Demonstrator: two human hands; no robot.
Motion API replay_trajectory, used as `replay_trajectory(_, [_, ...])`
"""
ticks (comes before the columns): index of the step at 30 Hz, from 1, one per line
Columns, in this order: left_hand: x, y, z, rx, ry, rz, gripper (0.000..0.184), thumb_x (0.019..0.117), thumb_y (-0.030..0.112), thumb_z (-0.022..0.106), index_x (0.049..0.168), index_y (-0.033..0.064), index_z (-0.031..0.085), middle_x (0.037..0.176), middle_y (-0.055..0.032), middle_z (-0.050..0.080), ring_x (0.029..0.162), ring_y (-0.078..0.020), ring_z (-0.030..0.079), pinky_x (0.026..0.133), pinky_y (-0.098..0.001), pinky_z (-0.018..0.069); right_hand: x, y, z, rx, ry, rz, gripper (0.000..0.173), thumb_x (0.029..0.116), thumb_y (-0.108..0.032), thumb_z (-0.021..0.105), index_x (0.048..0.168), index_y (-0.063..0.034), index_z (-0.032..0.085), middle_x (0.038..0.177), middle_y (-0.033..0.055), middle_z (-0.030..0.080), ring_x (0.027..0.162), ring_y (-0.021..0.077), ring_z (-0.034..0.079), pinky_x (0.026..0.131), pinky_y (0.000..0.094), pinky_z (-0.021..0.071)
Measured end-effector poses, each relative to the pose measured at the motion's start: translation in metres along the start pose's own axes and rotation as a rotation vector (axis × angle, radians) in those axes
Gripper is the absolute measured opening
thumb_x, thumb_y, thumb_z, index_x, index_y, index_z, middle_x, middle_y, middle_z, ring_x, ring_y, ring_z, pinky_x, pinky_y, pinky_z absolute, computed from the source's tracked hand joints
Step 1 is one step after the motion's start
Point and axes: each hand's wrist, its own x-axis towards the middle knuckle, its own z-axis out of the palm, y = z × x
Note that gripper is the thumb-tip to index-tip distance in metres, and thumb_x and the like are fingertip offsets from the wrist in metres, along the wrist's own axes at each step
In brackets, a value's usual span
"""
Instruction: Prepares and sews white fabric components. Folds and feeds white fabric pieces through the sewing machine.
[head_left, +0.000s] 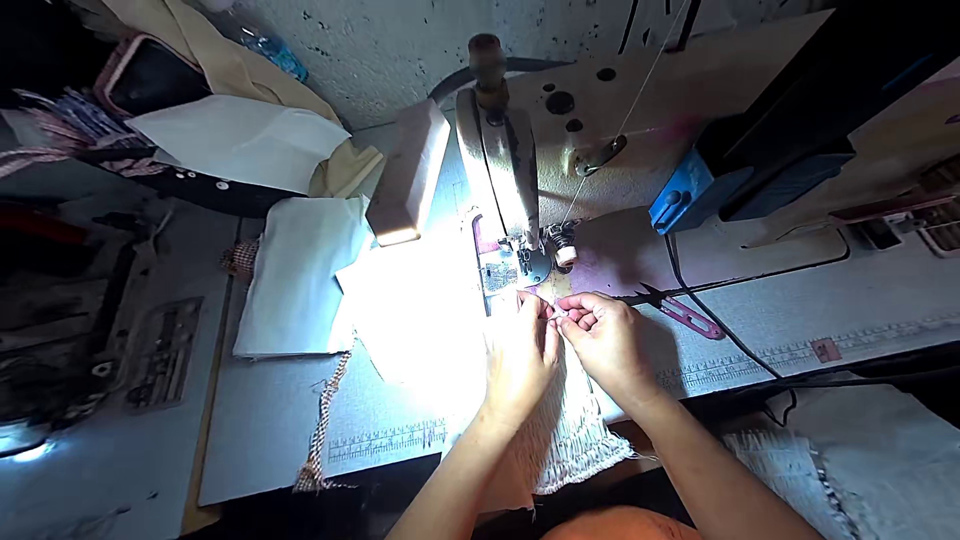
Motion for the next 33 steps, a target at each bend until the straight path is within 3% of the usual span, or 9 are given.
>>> replay_trajectory(5, [-0.009, -0.004, -0.003, -0.067, 0.131, 0.174, 0.014, 0.0976, 0.019, 0.056, 0.102, 0.0093, 0.066, 0.087, -0.0009, 0.065, 0.087, -0.014, 0.063, 0.09, -0.0446, 0.043, -0.006, 0.003, -0.011, 0.082, -0.028, -0.171, 0.009, 0.0903, -0.014, 0.07, 0.091, -0.0082, 0.076, 0.088, 0.0022, 0.064, 0.075, 0.0049, 0.059, 0.066, 0.0172, 0.0492])
replay_trajectory(9, [-0.01, 0.001, -0.023, -0.2, -0.008, 0.046, 0.021, 0.0967, 0.021, 0.056, 0.111, 0.0114, 0.069, 0.094, 0.0037, 0.071, 0.093, -0.0091, 0.065, 0.095, -0.0498, 0.0418, -0.013, -0.005, -0.019, 0.103, -0.098, -0.152, 0.008, 0.0933, -0.016, 0.068, 0.093, -0.009, 0.072, 0.083, -0.0001, 0.069, 0.072, 0.0022, 0.063, 0.066, 0.0176, 0.0522])
replay_trajectory(13, [-0.011, 0.006, -0.04, -0.421, -0.045, -0.064, 0.013, 0.095, 0.02, 0.068, 0.083, 0.0159, 0.069, 0.073, 0.0099, 0.064, 0.066, 0.0018, 0.059, 0.062, -0.0198, 0.0494, -0.017, -0.012, -0.022, 0.171, -0.119, -0.131, 0.004, 0.0907, -0.012, 0.07, 0.09, -0.0082, 0.07, 0.074, -0.0028, 0.064, 0.063, -0.0017, 0.058, 0.059, 0.0142, 0.0482])
replay_trajectory(15, [-0.012, 0.005, -0.048, -0.558, -0.069, -0.078, 0.018, 0.0959, 0.016, 0.071, 0.079, 0.0123, 0.069, 0.07, 0.0063, 0.064, 0.063, -0.0004, 0.059, 0.057, -0.0185, 0.0485, -0.018, -0.017, -0.027, 0.197, -0.15, -0.136, 0.002, 0.0902, -0.01, 0.071, 0.09, -0.0087, 0.071, 0.074, -0.0033, 0.066, 0.064, -0.0019, 0.06, 0.059, 0.0144, 0.0501])
replay_trajectory(19, [-0.02, 0.006, -0.057, -0.579, -0.033, -0.033, 0.017, 0.0971, 0.015, 0.068, 0.081, 0.0125, 0.071, 0.073, 0.0061, 0.067, 0.066, -0.0012, 0.062, 0.059, -0.0191, 0.0507, -0.024, -0.023, -0.034, 0.308, -0.172, -0.149, 0.005, 0.0916, -0.012, 0.074, 0.094, -0.0086, 0.071, 0.078, -0.0031, 0.068, 0.067, 0.0004, 0.062, 0.06, 0.0159, 0.0528])
replay_trajectory(22, [-0.026, 0.012, -0.055, -0.559, 0.072, 0.054, 0.011, 0.0975, 0.013, 0.068, 0.088, 0.0099, 0.071, 0.079, 0.0047, 0.067, 0.072, -0.0015, 0.064, 0.066, -0.0192, 0.0538, -0.037, -0.021, -0.039, 0.245, -0.056, -0.233, 0.014, 0.0952, -0.014, 0.068, 0.108, -0.0083, 0.069, 0.098, -0.0005, 0.069, 0.088, 0.0054, 0.066, 0.076, 0.0213, 0.0567])
replay_trajectory(27, [-0.036, 0.014, -0.047, -0.537, 0.184, 0.178, 0.009, 0.1007, 0.008, 0.059, 0.098, 0.0026, 0.066, 0.08, 0.0026, 0.064, 0.069, 0.0013, 0.06, 0.063, -0.014, 0.0523, -0.063, -0.015, -0.043, 0.3, -0.091, -0.142, 0.019, 0.1018, -0.021, 0.058, 0.098, -0.0086, 0.072, 0.086, -0.0028, 0.068, 0.08, 0.0027, 0.065, 0.072, 0.0195, 0.0555])
replay_trajectory(30, [-0.038, 0.011, -0.04, -0.57, 0.207, 0.245, 0.008, 0.1002, 0.006, 0.058, 0.1, 0.0008, 0.064, 0.08, 0.0025, 0.062, 0.067, 0.0018, 0.057, 0.062, -0.0134, 0.0507, -0.061, -0.022, -0.044, 0.478, -0.211, -0.09, 0.013, 0.0984, -0.019, 0.065, 0.104, -0.0086, 0.071, 0.094, -0.0009, 0.07, 0.087, 0.0065, 0.067, 0.078, 0.0223, 0.0576])
replay_trajectory(33, [-0.041, 0.009, -0.036, -0.615, 0.234, 0.294, 0.007, 0.1005, 0.005, 0.057, 0.1, 0.0011, 0.063, 0.08, 0.0027, 0.061, 0.067, 0.002, 0.056, 0.062, -0.0137, 0.0501, -0.054, -0.036, -0.046, 0.575, -0.217, 0.015, 0.004, 0.092, -0.009, 0.072, 0.093, -0.0076, 0.069, 0.081, 0.0007, 0.068, 0.072, 0.007, 0.065, 0.066, 0.0194, 0.0553])
